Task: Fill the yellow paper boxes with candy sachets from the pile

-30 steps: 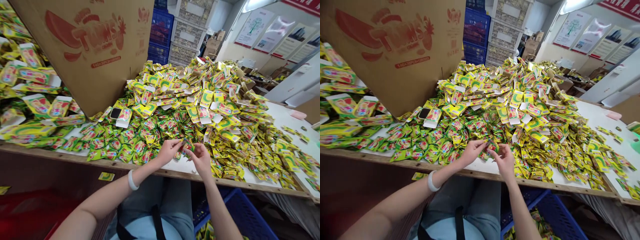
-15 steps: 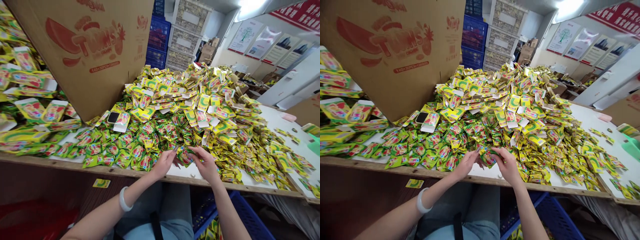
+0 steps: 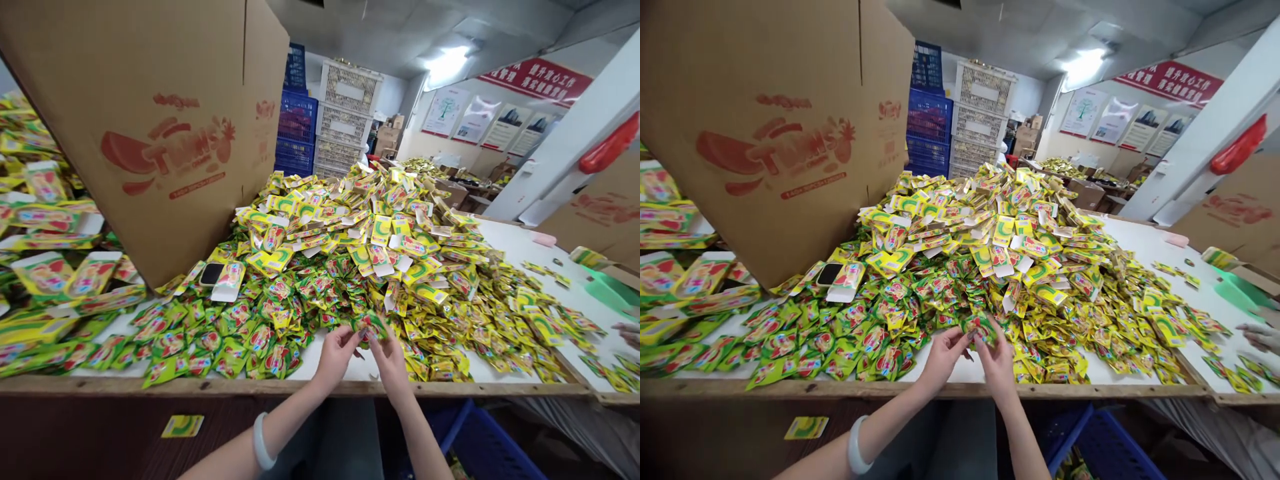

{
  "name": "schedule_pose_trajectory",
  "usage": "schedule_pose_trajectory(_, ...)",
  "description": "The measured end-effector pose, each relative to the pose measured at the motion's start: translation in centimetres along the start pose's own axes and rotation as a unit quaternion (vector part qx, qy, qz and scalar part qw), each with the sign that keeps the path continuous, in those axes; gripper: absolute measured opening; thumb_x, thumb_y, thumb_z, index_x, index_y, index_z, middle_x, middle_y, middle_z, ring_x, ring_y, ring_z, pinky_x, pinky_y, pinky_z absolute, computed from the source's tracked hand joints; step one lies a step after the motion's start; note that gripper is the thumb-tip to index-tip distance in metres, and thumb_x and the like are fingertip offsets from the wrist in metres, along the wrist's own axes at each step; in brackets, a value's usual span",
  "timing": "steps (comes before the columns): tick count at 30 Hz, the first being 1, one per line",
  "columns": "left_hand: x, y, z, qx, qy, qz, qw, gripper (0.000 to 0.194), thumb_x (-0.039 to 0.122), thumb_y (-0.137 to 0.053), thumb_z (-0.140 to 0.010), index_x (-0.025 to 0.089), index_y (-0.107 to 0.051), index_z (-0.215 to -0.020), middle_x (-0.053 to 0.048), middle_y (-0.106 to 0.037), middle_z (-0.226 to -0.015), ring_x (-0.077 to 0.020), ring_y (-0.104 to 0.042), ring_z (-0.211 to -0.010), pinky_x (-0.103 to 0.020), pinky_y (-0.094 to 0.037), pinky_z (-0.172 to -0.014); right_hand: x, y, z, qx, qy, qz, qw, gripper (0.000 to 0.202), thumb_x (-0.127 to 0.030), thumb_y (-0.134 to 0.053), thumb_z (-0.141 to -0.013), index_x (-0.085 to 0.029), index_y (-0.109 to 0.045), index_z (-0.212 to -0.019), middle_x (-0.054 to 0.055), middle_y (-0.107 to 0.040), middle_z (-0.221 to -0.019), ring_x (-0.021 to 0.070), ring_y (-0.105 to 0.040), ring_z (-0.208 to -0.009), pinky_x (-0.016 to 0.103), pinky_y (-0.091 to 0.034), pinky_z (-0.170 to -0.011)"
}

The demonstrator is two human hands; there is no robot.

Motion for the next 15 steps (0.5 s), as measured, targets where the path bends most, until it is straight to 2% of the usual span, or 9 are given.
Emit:
schedule_pose_trajectory(2, -0.1, -0.9, -0.7, -0.032, -0.026, -0.065, 0.997, 0.048, 0.061, -0.061, -0.083, 0.013, -0.067, -0.077, -0.004, -0.061, -0.071, -0.0151, -0.057, -0.064, -0.026, -0.051, -0.053, 0.9, 1.3, 0.3, 0.031, -0.060, -0.090, 0.994, 0.042, -0.049, -0.072, -0.081, -0.017, -0.070, -0.108, 0.010, -0.075, -0.099, 0.0229, -0.071, -0.093, 0.035, -0.058, -0.081)
schedule_pose_trajectory(4, 0.8, -1.6, -2.4, -0.057, -0.100, -0.176, 0.978, 0.043, 0.051, -0.050, -0.093, 0.014, -0.067, -0.080, -0.005, -0.062, -0.078, -0.0170, -0.058, -0.073, -0.029, -0.053, -0.064, 1.4, 3.5, 0.4, 0.104, -0.084, -0.143, 0.981, 0.040, -0.048, -0.076, -0.077, -0.016, -0.071, -0.100, 0.009, -0.076, -0.094, 0.0219, -0.072, -0.082, 0.033, -0.060, -0.071)
schedule_pose_trajectory(5, 1.6, -2.0, -3.6, -0.059, -0.144, -0.254, 0.955, 0.039, 0.044, -0.044, -0.097, 0.015, -0.067, -0.086, -0.007, -0.064, -0.085, -0.0181, -0.059, -0.080, -0.031, -0.054, -0.073, 1.5, 4.8, 0.4, 0.137, -0.090, -0.154, 0.974, 0.041, -0.047, -0.080, -0.073, -0.017, -0.070, -0.099, 0.008, -0.076, -0.092, 0.0211, -0.073, -0.075, 0.031, -0.060, -0.064)
schedule_pose_trajectory(7, 3.0, -2.9, -6.5, -0.046, -0.204, -0.417, 0.885, 0.032, 0.033, -0.038, -0.100, 0.016, -0.066, -0.101, -0.009, -0.065, -0.102, -0.0204, -0.058, -0.099, -0.036, -0.049, -0.091, 1.7, 7.3, 0.5, 0.170, -0.098, -0.141, 0.970, 0.047, -0.045, -0.085, -0.066, -0.017, -0.068, -0.100, 0.006, -0.076, -0.089, 0.0193, -0.071, -0.062, 0.027, -0.057, -0.050)
schedule_pose_trajectory(8, 3.3, -3.4, -8.1, -0.038, -0.191, -0.501, 0.843, 0.030, 0.035, -0.041, -0.099, 0.017, -0.065, -0.105, -0.010, -0.064, -0.107, -0.0224, -0.056, -0.106, -0.037, -0.047, -0.094, 1.8, 8.3, 0.7, 0.175, -0.100, -0.122, 0.972, 0.051, -0.044, -0.087, -0.064, -0.018, -0.067, -0.103, 0.005, -0.076, -0.088, 0.0189, -0.071, -0.060, 0.025, -0.055, -0.046)
schedule_pose_trajectory(10, 3.6, -4.5, -10.8, -0.033, -0.162, -0.568, 0.806, 0.032, 0.044, -0.053, -0.093, 0.016, -0.067, -0.096, -0.013, -0.062, -0.109, -0.0292, -0.053, -0.113, -0.041, -0.047, -0.094, 2.1, 9.9, 1.2, 0.168, -0.099, -0.077, 0.978, 0.055, -0.044, -0.087, -0.064, -0.017, -0.065, -0.107, 0.006, -0.077, -0.086, 0.0199, -0.072, -0.062, 0.024, -0.055, -0.044)
schedule_pose_trajectory(12, 3.3, -5.4, -12.2, -0.043, -0.138, -0.597, 0.789, 0.030, 0.043, -0.060, -0.088, 0.014, -0.068, -0.086, -0.015, -0.062, -0.105, -0.0324, -0.053, -0.112, -0.043, -0.047, -0.091, 2.3, 10.8, 1.9, 0.151, -0.101, -0.045, 0.982, 0.054, -0.044, -0.087, -0.064, -0.016, -0.066, -0.105, 0.006, -0.077, -0.081, 0.0205, -0.071, -0.062, 0.024, -0.055, -0.044)
schedule_pose_trajectory(15, 3.2, -5.2, -11.8, -0.065, -0.130, -0.623, 0.768, 0.022, 0.029, -0.054, -0.092, 0.013, -0.069, -0.090, -0.014, -0.063, -0.101, -0.0302, -0.057, -0.105, -0.041, -0.047, -0.087, 2.0, 11.7, 2.5, 0.123, -0.103, -0.035, 0.986, 0.047, -0.043, -0.088, -0.061, -0.016, -0.068, -0.093, 0.006, -0.076, -0.078, 0.0186, -0.068, -0.056, 0.025, -0.055, -0.041)
Point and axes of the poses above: each hand's wrist, its own z-axis away from the middle knuckle, its own y-axis out of the back of the hand, x = y × z, the point moved 4 cm from there along -z, towards the middle knuckle
